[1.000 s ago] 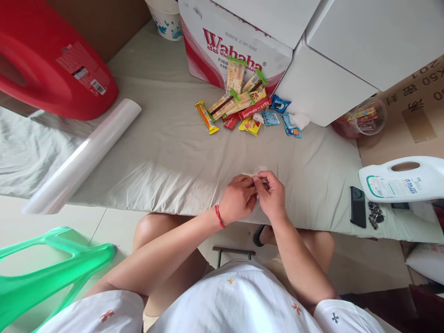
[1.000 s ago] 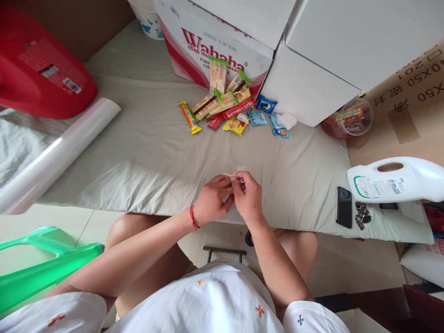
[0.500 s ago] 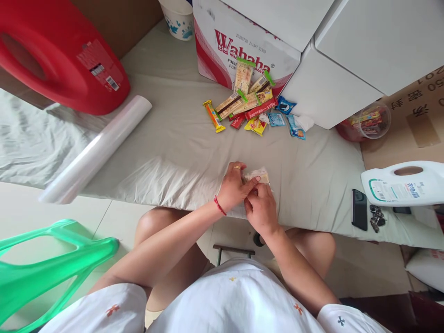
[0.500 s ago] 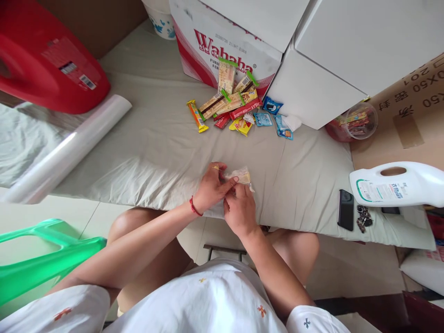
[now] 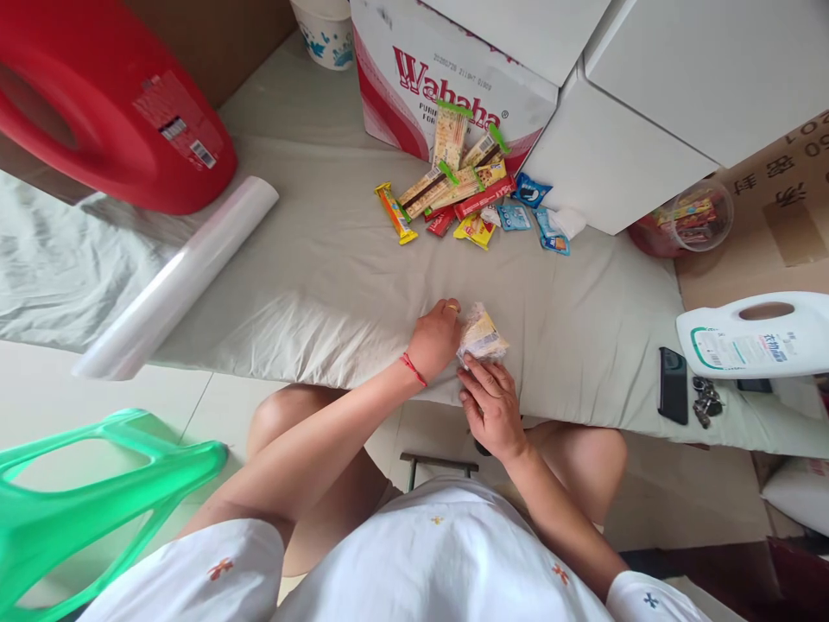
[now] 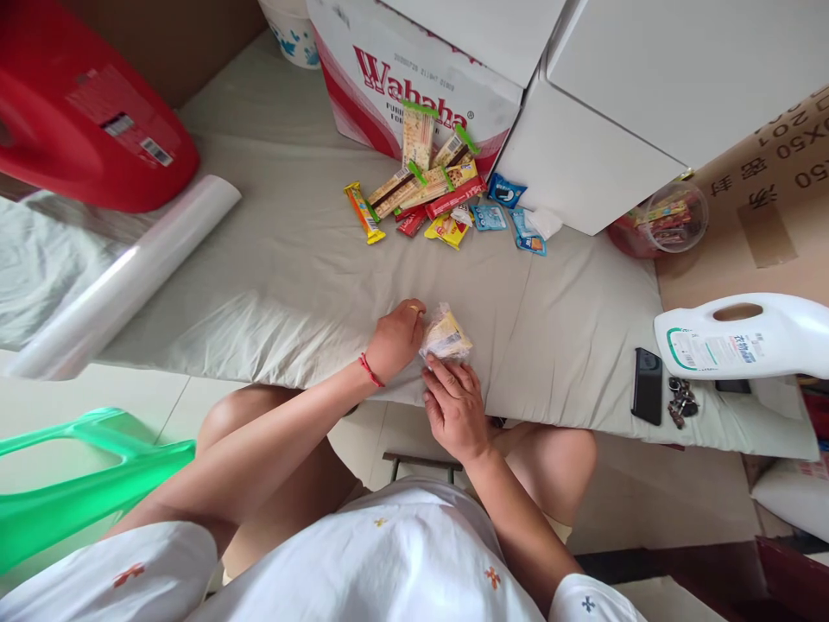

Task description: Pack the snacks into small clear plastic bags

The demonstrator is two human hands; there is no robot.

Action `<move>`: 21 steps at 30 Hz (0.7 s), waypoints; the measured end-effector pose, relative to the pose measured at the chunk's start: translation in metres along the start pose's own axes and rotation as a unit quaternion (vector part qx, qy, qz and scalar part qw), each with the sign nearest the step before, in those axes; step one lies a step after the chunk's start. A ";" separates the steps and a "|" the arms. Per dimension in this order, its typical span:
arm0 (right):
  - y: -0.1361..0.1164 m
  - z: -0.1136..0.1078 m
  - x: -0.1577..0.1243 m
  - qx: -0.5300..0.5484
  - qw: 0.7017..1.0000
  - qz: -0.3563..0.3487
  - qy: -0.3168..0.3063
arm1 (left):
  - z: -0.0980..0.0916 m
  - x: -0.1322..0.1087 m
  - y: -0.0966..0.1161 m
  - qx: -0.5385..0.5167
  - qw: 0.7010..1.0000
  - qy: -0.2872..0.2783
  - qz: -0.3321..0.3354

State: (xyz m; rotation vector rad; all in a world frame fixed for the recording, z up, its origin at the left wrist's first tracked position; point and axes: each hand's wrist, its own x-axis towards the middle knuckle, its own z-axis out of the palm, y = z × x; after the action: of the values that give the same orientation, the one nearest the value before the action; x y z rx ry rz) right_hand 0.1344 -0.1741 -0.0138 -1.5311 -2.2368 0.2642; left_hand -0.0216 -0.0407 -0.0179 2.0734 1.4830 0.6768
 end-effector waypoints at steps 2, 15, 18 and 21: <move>0.001 -0.005 0.003 0.044 0.999 0.000 0.014 | 0.001 0.000 0.001 0.021 1.000 -0.003 -0.019; 0.027 0.000 0.062 0.216 0.912 0.334 0.103 | -0.001 0.001 -0.001 0.128 0.991 0.018 0.029; 0.031 -0.011 0.071 0.336 0.877 0.342 0.043 | -0.003 0.005 0.000 0.096 0.995 -0.004 0.020; 0.036 -0.020 0.079 0.441 0.821 0.359 0.039 | -0.009 0.009 0.000 0.024 1.000 -0.016 -0.006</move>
State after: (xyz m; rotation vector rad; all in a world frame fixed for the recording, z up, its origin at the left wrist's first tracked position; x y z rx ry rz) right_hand 0.1488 -0.0894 0.0088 -1.6420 -1.0381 1.2217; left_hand -0.0246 -0.0313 -0.0104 2.0991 1.5061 0.6054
